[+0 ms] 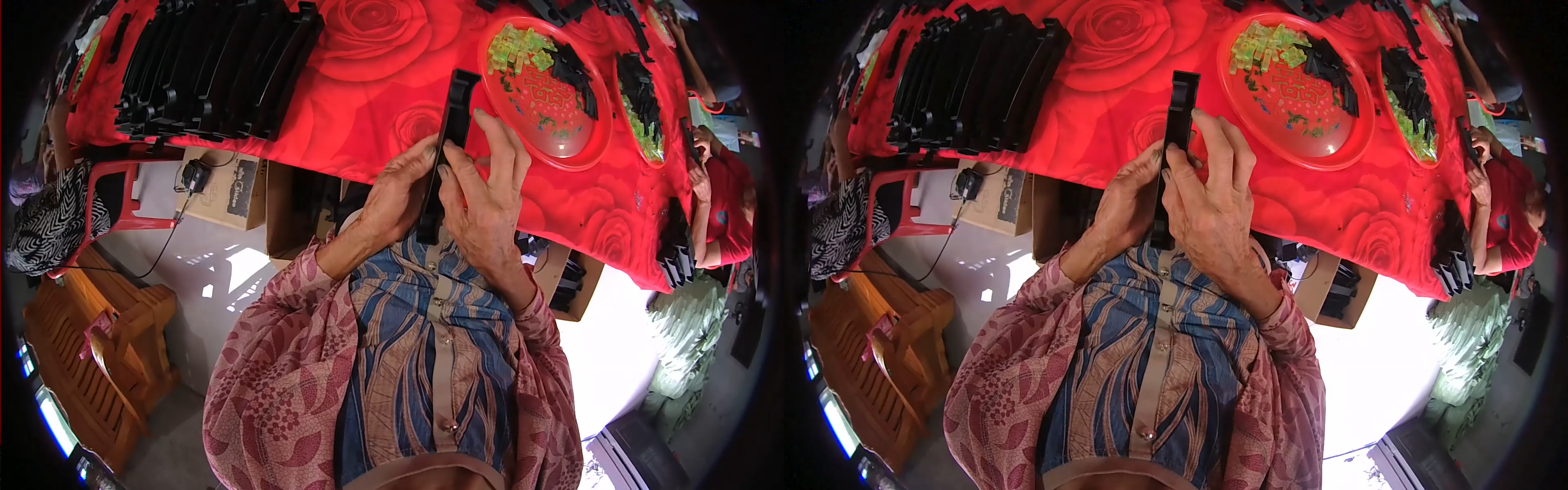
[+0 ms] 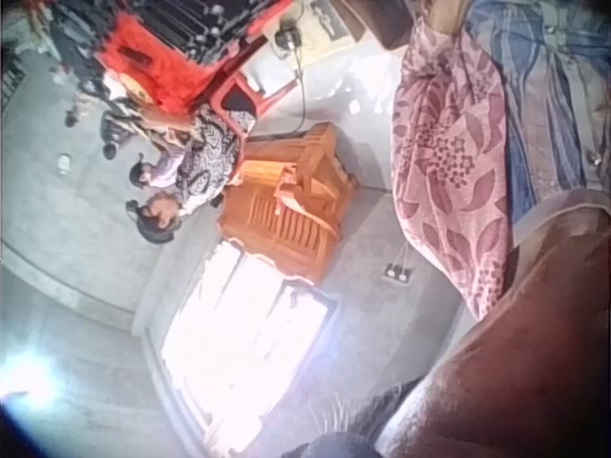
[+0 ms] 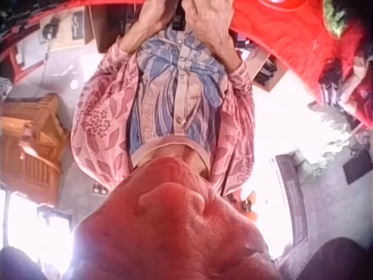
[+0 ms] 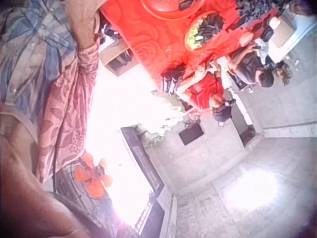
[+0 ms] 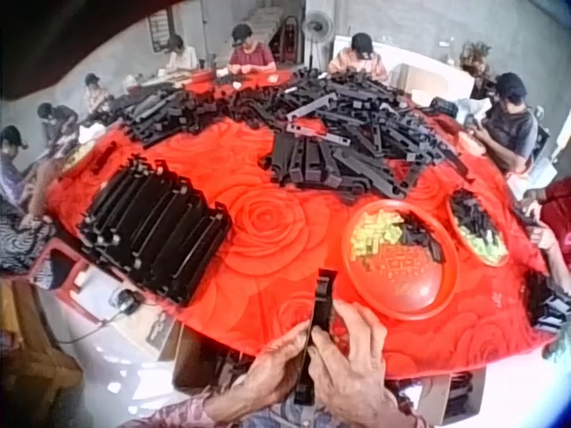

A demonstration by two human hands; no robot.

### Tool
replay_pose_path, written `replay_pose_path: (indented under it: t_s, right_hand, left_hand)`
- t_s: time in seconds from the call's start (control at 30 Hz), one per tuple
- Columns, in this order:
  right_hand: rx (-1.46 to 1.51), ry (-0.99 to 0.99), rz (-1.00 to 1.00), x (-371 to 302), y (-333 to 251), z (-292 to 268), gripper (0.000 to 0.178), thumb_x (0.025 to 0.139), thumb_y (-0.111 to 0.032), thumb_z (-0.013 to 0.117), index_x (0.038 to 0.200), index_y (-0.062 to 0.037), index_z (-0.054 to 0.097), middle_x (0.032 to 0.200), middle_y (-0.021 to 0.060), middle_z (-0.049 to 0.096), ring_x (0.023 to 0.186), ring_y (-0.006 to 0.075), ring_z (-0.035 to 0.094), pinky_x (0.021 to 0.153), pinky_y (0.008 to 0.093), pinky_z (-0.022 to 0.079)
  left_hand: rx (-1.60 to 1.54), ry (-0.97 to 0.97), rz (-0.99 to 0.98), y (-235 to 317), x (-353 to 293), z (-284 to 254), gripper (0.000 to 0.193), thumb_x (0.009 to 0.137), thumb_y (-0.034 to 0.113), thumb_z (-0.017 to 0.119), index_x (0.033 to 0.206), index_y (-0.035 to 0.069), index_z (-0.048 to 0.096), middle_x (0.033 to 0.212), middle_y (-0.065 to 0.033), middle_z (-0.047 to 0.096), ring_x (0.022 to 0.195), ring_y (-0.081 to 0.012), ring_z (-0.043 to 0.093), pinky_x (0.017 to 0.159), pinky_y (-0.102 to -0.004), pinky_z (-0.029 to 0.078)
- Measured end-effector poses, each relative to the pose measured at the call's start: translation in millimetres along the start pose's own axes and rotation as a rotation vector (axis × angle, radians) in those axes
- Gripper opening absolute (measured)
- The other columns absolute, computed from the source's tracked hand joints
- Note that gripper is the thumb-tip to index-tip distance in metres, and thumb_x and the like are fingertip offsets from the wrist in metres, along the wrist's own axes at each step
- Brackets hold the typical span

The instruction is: The person assembles level components by inserting vials and plastic pieces into black level frames and pressing them into place by hand.

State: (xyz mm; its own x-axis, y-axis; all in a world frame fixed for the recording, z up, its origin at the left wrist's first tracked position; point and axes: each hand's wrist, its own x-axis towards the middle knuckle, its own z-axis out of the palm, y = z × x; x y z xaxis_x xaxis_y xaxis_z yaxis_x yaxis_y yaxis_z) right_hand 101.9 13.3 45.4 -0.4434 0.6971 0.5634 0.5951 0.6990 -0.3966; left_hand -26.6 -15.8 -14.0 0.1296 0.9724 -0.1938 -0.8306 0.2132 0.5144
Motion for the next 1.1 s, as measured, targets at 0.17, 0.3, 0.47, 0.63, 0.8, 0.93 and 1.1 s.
replay_pose_path:
  t_s: [0.17, 0.3, 0.47, 0.63, 0.8, 0.93, 1.1]
  right_hand:
    - [-0.019, -0.003, -0.020, -3, 3, 6, 0.034, 0.076, 0.001, 0.068, 0.109, 0.0013, 0.067, 0.137, 0.0206, 0.049, 0.122, 0.0415, 0.048, 0.096, 0.0471, 0.045]
    - [-0.191, -0.029, -0.118, -4, 6, 10, 0.034, 0.078, -0.003, 0.064, 0.110, 0.0051, 0.064, 0.138, 0.0231, 0.047, 0.124, 0.0408, 0.048, 0.092, 0.0448, 0.050]
    - [-0.349, -0.165, -0.124, -2, -5, 3, 0.043, 0.078, -0.010, 0.065, 0.119, 0.0032, 0.061, 0.139, 0.0221, 0.047, 0.124, 0.0396, 0.048, 0.093, 0.0453, 0.050]
    - [-0.102, -0.068, 0.008, 3, -3, -1, 0.049, 0.081, -0.006, 0.068, 0.127, 0.0017, 0.056, 0.134, 0.0228, 0.049, 0.121, 0.0393, 0.050, 0.092, 0.0439, 0.050]
    - [0.560, -0.077, 0.524, -7, 4, -3, 0.045, 0.090, -0.004, 0.065, 0.131, 0.0045, 0.049, 0.124, 0.0170, 0.056, 0.116, 0.0242, 0.056, 0.093, 0.0363, 0.050]
    - [0.837, -0.160, 0.684, -12, 9, -5, 0.044, 0.092, -0.004, 0.064, 0.131, 0.0052, 0.048, 0.124, 0.0142, 0.057, 0.118, 0.0212, 0.055, 0.096, 0.0331, 0.048]
    - [0.789, -0.037, 0.538, -22, 21, 11, 0.038, 0.089, -0.007, 0.067, 0.121, 0.0059, 0.053, 0.104, 0.0170, 0.066, 0.098, 0.0207, 0.064, 0.079, 0.0306, 0.052]
  left_hand:
    - [-0.007, 0.016, -0.004, -2, 0, -1, 0.037, 0.105, 0.019, 0.045, 0.136, 0.000, 0.050, 0.128, -0.0079, 0.059, 0.121, -0.0170, 0.053, 0.107, -0.0310, 0.040]
    - [-0.006, 0.039, 0.010, 0, 1, 4, 0.035, 0.105, 0.017, 0.045, 0.135, 0.000, 0.052, 0.127, -0.0069, 0.060, 0.120, -0.0155, 0.054, 0.106, -0.0296, 0.040]
    - [0.012, 0.039, 0.020, 5, 1, 8, 0.034, 0.105, 0.016, 0.044, 0.133, 0.000, 0.053, 0.125, -0.0075, 0.061, 0.119, -0.0164, 0.055, 0.106, -0.0292, 0.041]
    - [-0.159, -0.016, 0.075, 3, 3, 7, 0.031, 0.104, 0.014, 0.043, 0.131, 0.001, 0.052, 0.120, -0.0093, 0.062, 0.113, -0.0183, 0.058, 0.102, -0.0326, 0.045]
    - [-0.206, -0.086, 0.112, 4, 5, 7, 0.036, 0.103, 0.017, 0.047, 0.135, 0.002, 0.047, 0.118, -0.0116, 0.060, 0.111, -0.0234, 0.058, 0.102, -0.0394, 0.045]
    - [-0.074, -0.123, 0.119, 5, 2, 7, 0.043, 0.102, 0.021, 0.049, 0.140, 0.002, 0.044, 0.125, -0.0109, 0.056, 0.118, -0.0238, 0.055, 0.105, -0.0400, 0.043]
    - [0.105, -0.071, 0.165, 8, -3, 13, 0.039, 0.102, 0.018, 0.049, 0.138, 0.002, 0.047, 0.124, -0.0116, 0.058, 0.118, -0.0234, 0.055, 0.103, -0.0394, 0.045]
